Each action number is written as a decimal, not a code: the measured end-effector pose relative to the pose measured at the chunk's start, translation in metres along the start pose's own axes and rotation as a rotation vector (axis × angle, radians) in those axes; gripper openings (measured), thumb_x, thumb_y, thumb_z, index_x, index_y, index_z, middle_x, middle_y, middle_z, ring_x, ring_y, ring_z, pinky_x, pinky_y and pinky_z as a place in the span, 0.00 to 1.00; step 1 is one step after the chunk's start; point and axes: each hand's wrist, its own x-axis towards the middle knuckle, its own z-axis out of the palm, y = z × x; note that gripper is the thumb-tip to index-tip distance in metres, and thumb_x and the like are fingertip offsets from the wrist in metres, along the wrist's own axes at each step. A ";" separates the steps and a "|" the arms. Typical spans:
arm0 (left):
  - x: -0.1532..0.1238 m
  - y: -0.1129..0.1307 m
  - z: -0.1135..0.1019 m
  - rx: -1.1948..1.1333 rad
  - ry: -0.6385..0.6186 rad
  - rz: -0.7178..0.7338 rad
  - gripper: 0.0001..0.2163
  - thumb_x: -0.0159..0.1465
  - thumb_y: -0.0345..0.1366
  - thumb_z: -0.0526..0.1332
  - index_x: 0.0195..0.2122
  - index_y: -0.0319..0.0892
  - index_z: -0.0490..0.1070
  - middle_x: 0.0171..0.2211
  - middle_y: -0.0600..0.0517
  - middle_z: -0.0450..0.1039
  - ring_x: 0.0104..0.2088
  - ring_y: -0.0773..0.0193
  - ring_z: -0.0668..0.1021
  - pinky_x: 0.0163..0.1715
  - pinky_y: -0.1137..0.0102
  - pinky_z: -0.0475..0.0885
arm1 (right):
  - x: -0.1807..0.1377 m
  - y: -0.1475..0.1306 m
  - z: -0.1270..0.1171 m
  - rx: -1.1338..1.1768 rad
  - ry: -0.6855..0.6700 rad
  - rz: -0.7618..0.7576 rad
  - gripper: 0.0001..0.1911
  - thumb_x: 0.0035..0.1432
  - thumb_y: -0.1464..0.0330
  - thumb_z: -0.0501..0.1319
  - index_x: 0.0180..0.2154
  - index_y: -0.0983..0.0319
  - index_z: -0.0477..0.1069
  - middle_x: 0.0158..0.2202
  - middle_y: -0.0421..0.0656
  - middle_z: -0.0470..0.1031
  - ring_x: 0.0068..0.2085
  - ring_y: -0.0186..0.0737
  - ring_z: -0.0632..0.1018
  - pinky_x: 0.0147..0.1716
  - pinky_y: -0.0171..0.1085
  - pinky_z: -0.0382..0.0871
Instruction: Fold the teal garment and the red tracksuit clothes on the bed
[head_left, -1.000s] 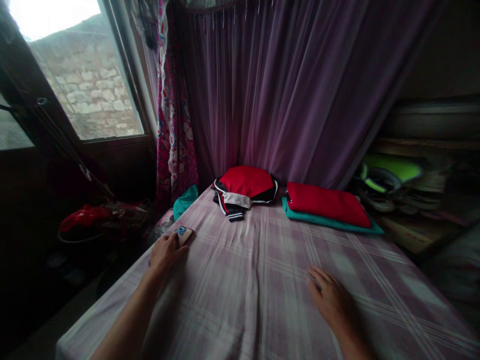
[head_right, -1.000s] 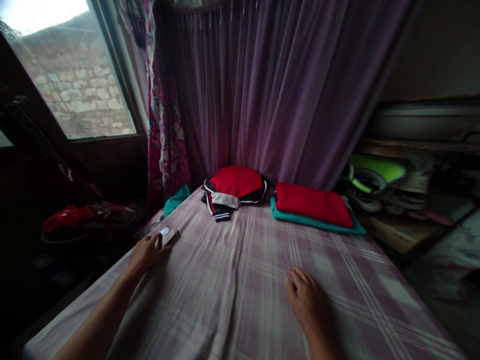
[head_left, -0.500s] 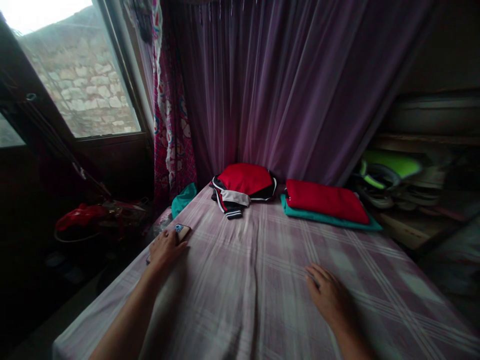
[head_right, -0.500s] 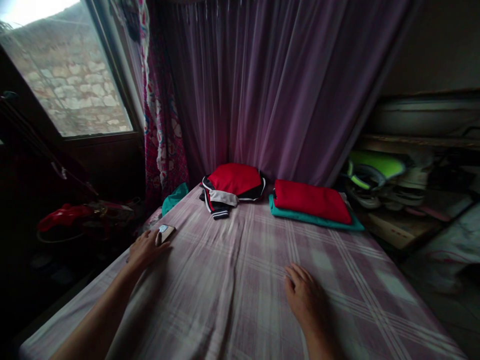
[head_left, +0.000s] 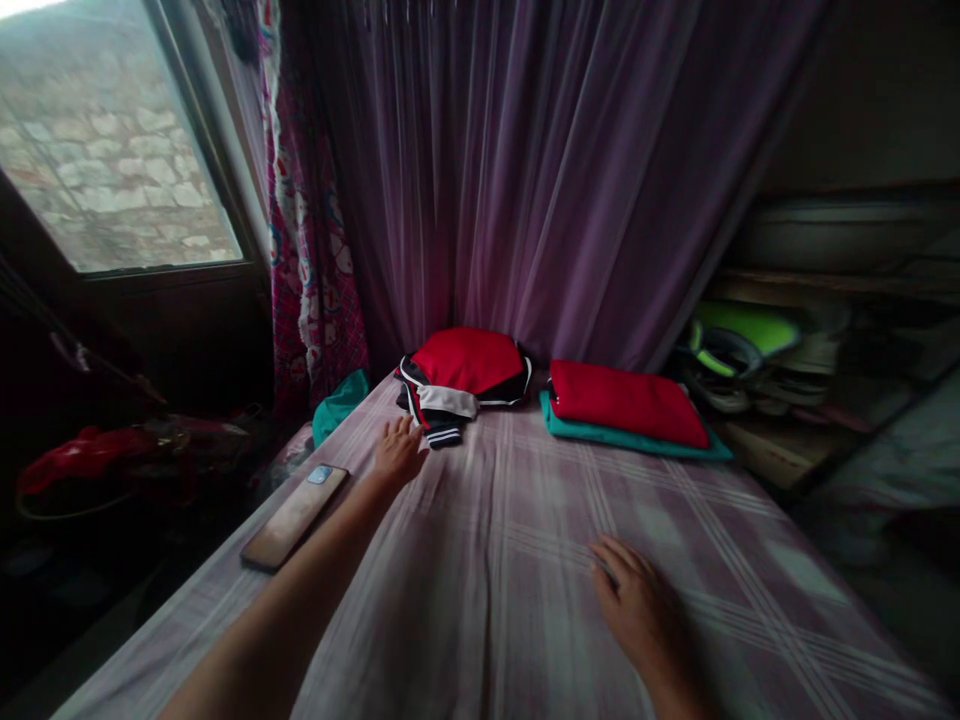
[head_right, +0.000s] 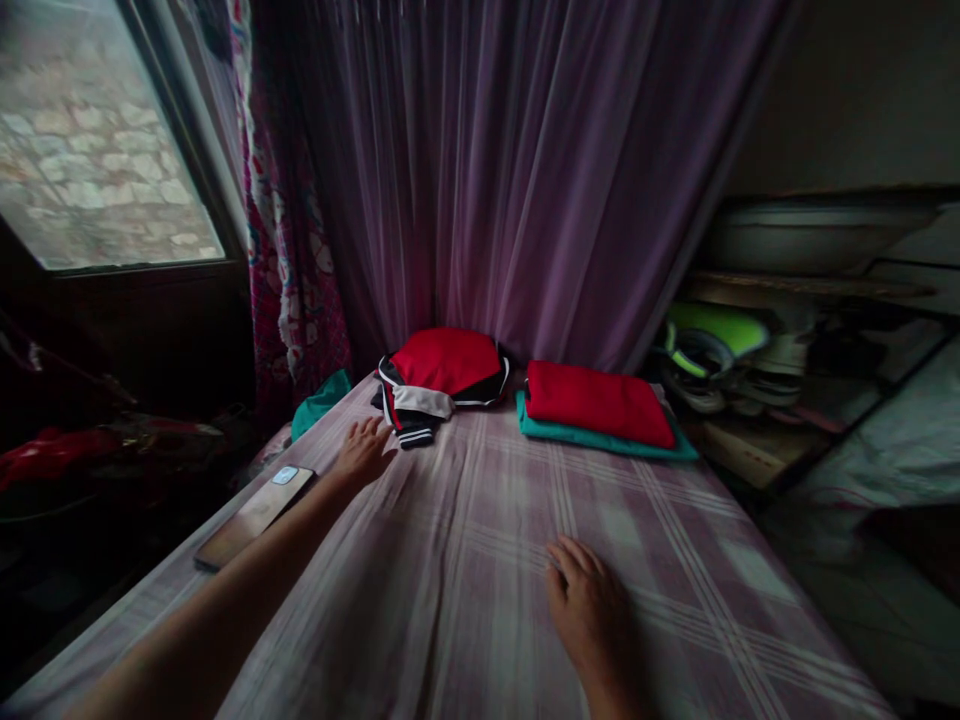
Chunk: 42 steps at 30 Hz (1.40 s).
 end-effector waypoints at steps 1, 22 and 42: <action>0.011 0.004 0.003 -0.002 0.000 0.017 0.22 0.65 0.39 0.59 0.60 0.42 0.68 0.66 0.39 0.60 0.66 0.45 0.62 0.64 0.50 0.55 | 0.000 0.000 0.000 0.002 0.006 0.003 0.20 0.63 0.65 0.49 0.43 0.60 0.79 0.49 0.48 0.80 0.51 0.48 0.79 0.52 0.48 0.72; 0.066 0.018 -0.027 -0.087 -0.041 0.007 0.15 0.66 0.34 0.52 0.49 0.40 0.75 0.42 0.41 0.80 0.45 0.52 0.80 0.44 0.63 0.71 | 0.004 -0.007 -0.002 0.062 0.043 0.071 0.18 0.62 0.67 0.50 0.40 0.57 0.80 0.47 0.46 0.81 0.49 0.46 0.79 0.52 0.48 0.72; -0.124 0.085 -0.101 -0.659 -0.261 0.601 0.13 0.57 0.29 0.61 0.39 0.46 0.81 0.34 0.53 0.83 0.33 0.65 0.80 0.35 0.74 0.70 | 0.013 -0.106 -0.048 0.231 0.111 -0.390 0.29 0.58 0.63 0.63 0.61 0.57 0.67 0.62 0.51 0.70 0.63 0.55 0.68 0.60 0.57 0.61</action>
